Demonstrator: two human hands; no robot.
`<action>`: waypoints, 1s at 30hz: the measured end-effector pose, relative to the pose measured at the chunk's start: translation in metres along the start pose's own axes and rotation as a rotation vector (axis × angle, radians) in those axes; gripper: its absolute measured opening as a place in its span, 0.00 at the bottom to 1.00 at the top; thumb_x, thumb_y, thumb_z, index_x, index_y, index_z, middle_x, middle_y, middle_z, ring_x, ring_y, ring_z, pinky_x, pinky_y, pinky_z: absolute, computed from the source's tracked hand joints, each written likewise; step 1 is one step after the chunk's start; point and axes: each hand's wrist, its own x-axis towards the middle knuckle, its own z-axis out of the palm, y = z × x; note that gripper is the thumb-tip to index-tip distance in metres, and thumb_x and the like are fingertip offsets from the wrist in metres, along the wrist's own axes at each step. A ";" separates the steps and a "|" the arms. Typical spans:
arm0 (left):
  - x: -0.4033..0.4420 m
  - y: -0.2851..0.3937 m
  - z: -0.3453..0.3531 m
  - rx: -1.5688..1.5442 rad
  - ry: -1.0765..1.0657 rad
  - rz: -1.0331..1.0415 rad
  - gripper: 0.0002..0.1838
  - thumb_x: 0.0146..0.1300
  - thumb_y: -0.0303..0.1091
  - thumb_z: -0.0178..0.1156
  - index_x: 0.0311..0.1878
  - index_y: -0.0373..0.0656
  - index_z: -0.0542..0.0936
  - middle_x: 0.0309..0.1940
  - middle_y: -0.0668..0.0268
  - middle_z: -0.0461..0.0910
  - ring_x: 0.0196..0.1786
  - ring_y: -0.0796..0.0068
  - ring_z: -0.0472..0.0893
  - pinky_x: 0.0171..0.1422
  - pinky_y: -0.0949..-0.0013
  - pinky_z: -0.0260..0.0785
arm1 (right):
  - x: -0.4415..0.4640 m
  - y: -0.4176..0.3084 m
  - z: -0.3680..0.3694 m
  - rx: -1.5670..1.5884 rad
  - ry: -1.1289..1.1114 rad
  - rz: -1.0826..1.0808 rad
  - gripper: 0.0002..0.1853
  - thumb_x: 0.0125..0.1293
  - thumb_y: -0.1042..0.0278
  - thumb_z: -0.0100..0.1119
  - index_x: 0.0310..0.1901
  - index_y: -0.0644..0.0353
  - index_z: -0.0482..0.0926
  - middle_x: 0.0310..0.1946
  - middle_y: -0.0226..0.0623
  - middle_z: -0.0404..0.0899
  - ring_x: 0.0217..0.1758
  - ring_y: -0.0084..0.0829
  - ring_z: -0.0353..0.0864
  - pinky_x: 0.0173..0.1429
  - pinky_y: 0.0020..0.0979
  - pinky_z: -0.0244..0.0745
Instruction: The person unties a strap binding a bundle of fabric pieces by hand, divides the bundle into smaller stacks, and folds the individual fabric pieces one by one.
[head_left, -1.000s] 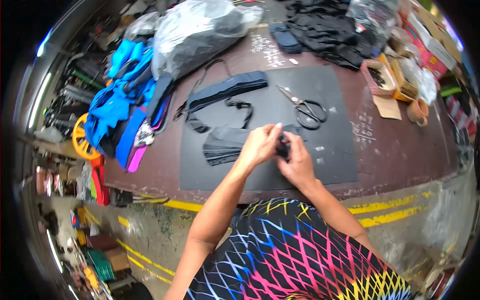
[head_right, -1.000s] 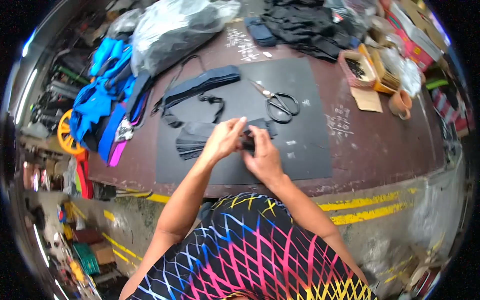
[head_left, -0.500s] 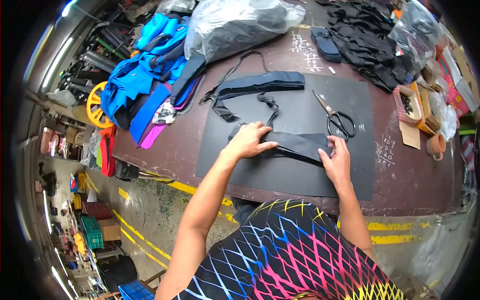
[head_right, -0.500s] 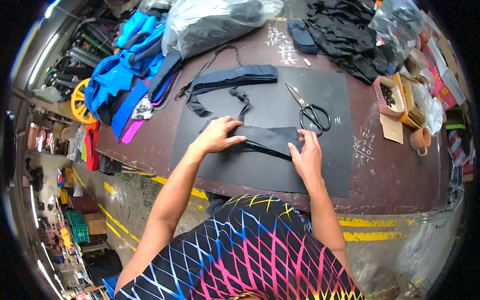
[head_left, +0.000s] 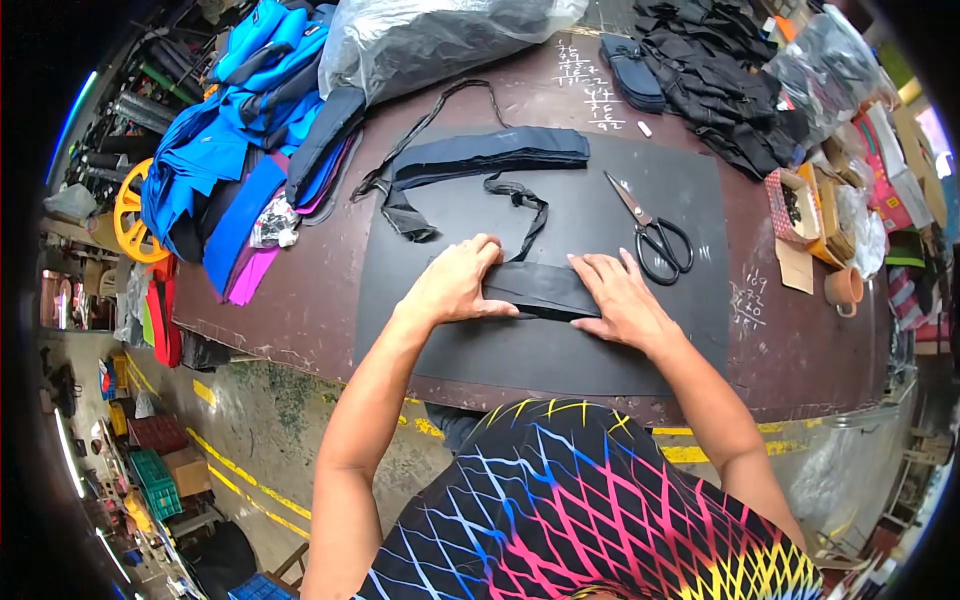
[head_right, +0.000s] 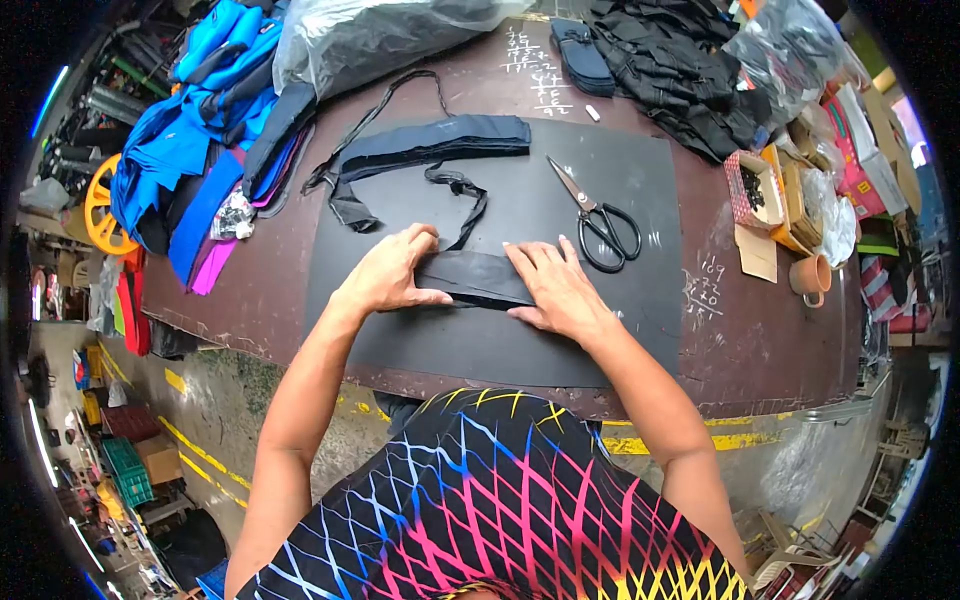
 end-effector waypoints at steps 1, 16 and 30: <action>-0.001 0.001 0.002 -0.031 -0.014 -0.003 0.33 0.53 0.55 0.81 0.49 0.38 0.80 0.47 0.55 0.79 0.52 0.51 0.80 0.59 0.56 0.72 | 0.002 0.005 -0.003 0.000 -0.005 -0.004 0.42 0.61 0.57 0.77 0.74 0.56 0.70 0.69 0.43 0.73 0.72 0.46 0.72 0.74 0.47 0.67; -0.059 0.018 0.013 0.186 0.110 0.095 0.28 0.48 0.48 0.82 0.42 0.42 0.77 0.52 0.61 0.78 0.53 0.58 0.77 0.57 0.58 0.68 | -0.005 0.028 -0.021 0.167 -0.205 -0.238 0.45 0.52 0.69 0.79 0.74 0.56 0.71 0.64 0.39 0.75 0.64 0.44 0.75 0.68 0.42 0.70; -0.027 0.007 -0.007 0.106 0.277 0.277 0.21 0.59 0.45 0.77 0.42 0.41 0.79 0.49 0.57 0.80 0.57 0.53 0.80 0.64 0.52 0.70 | 0.000 0.016 -0.032 0.169 -0.200 -0.210 0.41 0.61 0.55 0.77 0.74 0.58 0.71 0.64 0.43 0.76 0.64 0.45 0.75 0.69 0.43 0.69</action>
